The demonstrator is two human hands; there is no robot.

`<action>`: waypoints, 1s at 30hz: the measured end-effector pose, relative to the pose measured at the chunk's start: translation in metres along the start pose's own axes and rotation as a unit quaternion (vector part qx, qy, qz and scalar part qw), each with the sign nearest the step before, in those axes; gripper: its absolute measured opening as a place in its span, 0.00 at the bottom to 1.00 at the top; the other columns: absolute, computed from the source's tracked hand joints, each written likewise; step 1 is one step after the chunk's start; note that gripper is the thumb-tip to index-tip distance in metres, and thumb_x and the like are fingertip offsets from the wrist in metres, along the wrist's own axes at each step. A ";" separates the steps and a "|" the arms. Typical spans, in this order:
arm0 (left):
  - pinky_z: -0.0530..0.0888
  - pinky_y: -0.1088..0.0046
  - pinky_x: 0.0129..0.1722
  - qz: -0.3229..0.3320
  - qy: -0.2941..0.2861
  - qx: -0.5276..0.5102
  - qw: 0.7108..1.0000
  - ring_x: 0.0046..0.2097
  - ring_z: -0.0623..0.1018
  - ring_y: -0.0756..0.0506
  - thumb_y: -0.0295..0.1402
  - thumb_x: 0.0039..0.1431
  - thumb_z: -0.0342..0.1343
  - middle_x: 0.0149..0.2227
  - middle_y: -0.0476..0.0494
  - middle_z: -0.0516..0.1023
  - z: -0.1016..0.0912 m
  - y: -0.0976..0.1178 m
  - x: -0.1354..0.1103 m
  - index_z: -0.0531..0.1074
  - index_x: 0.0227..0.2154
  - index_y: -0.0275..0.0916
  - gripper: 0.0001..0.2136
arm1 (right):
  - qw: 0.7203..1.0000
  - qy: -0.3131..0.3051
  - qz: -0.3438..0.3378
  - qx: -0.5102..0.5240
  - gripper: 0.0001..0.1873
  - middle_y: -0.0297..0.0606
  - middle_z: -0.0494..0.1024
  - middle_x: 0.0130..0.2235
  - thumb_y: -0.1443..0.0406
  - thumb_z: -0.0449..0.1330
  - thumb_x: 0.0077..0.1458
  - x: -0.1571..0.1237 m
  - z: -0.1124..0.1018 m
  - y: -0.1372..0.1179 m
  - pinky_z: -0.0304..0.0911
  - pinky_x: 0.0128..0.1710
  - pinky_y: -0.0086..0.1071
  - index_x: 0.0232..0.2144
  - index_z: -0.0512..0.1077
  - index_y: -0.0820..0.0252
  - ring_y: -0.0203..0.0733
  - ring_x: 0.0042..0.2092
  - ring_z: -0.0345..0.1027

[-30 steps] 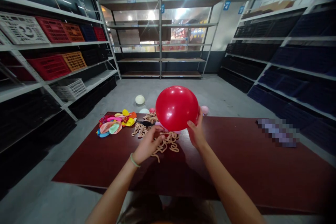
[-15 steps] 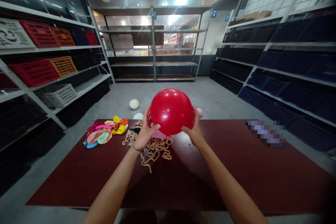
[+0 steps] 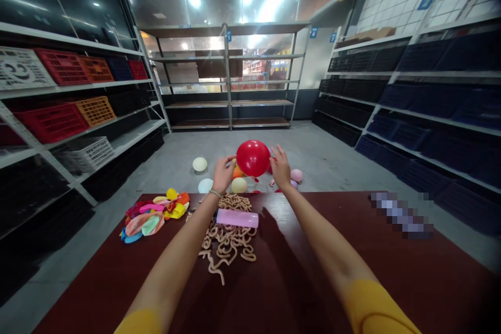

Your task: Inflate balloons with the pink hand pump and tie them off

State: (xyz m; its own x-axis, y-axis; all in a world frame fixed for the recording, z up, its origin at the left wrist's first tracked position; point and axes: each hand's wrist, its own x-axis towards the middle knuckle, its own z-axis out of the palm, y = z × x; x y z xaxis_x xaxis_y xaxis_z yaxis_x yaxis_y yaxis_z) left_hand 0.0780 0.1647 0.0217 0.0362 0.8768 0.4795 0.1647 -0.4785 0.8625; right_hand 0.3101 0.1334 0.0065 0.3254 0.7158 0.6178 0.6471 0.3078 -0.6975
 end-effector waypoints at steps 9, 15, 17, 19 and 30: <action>0.76 0.67 0.44 -0.107 0.021 -0.086 0.990 0.44 0.79 0.44 0.38 0.60 0.56 0.42 0.38 0.80 -0.044 -0.035 -0.028 0.76 0.45 0.35 0.15 | 0.999 -0.018 -0.040 0.031 0.17 0.48 0.78 0.47 0.60 0.50 0.62 -0.029 0.016 -0.015 0.66 0.53 0.41 0.44 0.75 0.62 0.46 0.50 0.70; 0.77 0.69 0.38 -0.128 0.033 -0.113 0.985 0.37 0.79 0.46 0.42 0.58 0.57 0.35 0.42 0.79 -0.097 -0.027 -0.062 0.74 0.44 0.36 0.17 | 0.990 -0.085 -0.054 0.100 0.17 0.46 0.79 0.45 0.57 0.53 0.63 -0.066 0.054 -0.065 0.70 0.46 0.41 0.43 0.76 0.60 0.46 0.45 0.73; 0.77 0.69 0.37 -0.123 0.048 -0.100 0.986 0.35 0.79 0.47 0.43 0.58 0.57 0.34 0.43 0.78 -0.120 -0.029 -0.078 0.74 0.44 0.36 0.17 | 0.983 -0.120 -0.065 0.124 0.16 0.44 0.80 0.44 0.57 0.53 0.63 -0.083 0.072 -0.084 0.70 0.46 0.41 0.43 0.76 0.60 0.46 0.45 0.73; 0.77 0.69 0.36 -0.126 0.076 -0.080 0.986 0.33 0.78 0.47 0.44 0.59 0.57 0.33 0.43 0.78 -0.146 -0.037 -0.095 0.75 0.43 0.36 0.17 | 0.974 -0.157 -0.079 0.145 0.15 0.43 0.80 0.45 0.58 0.54 0.64 -0.103 0.092 -0.103 0.70 0.46 0.40 0.43 0.76 0.58 0.45 0.45 0.74; 0.74 0.71 0.34 -0.143 0.263 0.093 0.950 0.28 0.77 0.48 0.42 0.62 0.55 0.28 0.47 0.77 -0.276 -0.082 -0.186 0.76 0.40 0.38 0.13 | 0.924 -0.306 -0.120 0.196 0.13 0.39 0.80 0.43 0.67 0.55 0.62 -0.209 0.225 -0.176 0.69 0.47 0.37 0.45 0.76 0.54 0.43 0.44 0.74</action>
State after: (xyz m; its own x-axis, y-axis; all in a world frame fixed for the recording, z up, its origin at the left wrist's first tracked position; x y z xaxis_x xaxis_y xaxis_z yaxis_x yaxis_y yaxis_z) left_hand -0.2141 0.0279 -0.0938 -0.5247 0.8015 0.2870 0.2671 -0.1651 0.9494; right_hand -0.0268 0.0709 -0.0817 -0.3241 0.7806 0.5344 0.3124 0.6215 -0.7184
